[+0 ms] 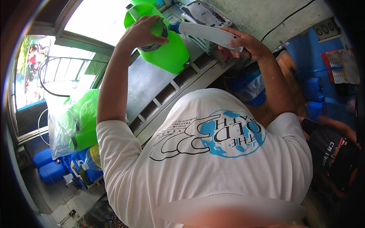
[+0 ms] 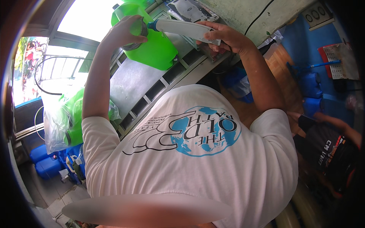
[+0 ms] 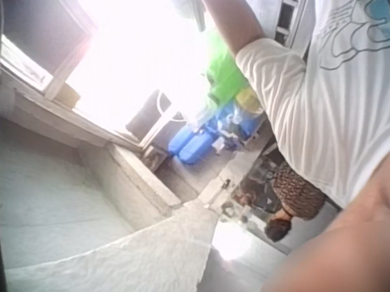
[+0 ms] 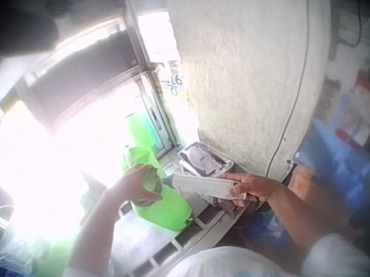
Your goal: The person handles plastic bags and green jerrycans, then uses a handheld pump to fill a green jerrycan with liquid from a dispenser. The filled jerrycan is placed on a counter.
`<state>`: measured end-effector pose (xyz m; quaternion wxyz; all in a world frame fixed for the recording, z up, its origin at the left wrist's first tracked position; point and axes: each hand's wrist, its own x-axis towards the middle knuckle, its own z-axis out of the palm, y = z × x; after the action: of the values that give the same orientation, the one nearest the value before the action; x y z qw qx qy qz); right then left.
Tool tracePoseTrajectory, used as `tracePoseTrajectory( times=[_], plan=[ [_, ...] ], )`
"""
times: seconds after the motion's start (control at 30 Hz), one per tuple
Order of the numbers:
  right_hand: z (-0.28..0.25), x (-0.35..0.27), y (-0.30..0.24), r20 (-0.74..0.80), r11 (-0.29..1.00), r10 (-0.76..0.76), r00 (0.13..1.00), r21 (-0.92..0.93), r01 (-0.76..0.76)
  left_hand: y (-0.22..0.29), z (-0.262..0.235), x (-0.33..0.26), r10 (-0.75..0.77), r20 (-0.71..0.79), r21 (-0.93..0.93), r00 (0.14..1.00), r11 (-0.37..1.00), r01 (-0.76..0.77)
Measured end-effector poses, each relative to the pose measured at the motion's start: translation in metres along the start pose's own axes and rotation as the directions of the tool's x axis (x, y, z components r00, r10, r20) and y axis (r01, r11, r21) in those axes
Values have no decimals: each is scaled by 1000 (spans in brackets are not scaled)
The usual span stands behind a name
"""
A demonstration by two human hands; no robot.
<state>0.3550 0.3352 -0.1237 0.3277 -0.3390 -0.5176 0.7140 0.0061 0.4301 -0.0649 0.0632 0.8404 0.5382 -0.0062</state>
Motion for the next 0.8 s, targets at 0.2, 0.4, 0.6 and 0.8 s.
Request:
tracePoseTrajectory(
  times=[0.2,0.4,0.6,0.8],
  plan=[
    [2,0,0,-25,1000,-9,1000,7,9,-7,-1,-8,47,-77,-56,996,997,-52],
    [2,2,-5,-4,998,-18,1000,-58,17,-11,3,-12,71,-148,-40,986,996,-77],
    [5,2,-14,0,998,-21,1000,-60,21,-15,9,-13,83,-186,-52,979,994,-94],
    [10,-3,-12,-6,1000,-6,1000,-26,5,-19,15,-12,92,-227,-26,969,995,-100]
  ],
)
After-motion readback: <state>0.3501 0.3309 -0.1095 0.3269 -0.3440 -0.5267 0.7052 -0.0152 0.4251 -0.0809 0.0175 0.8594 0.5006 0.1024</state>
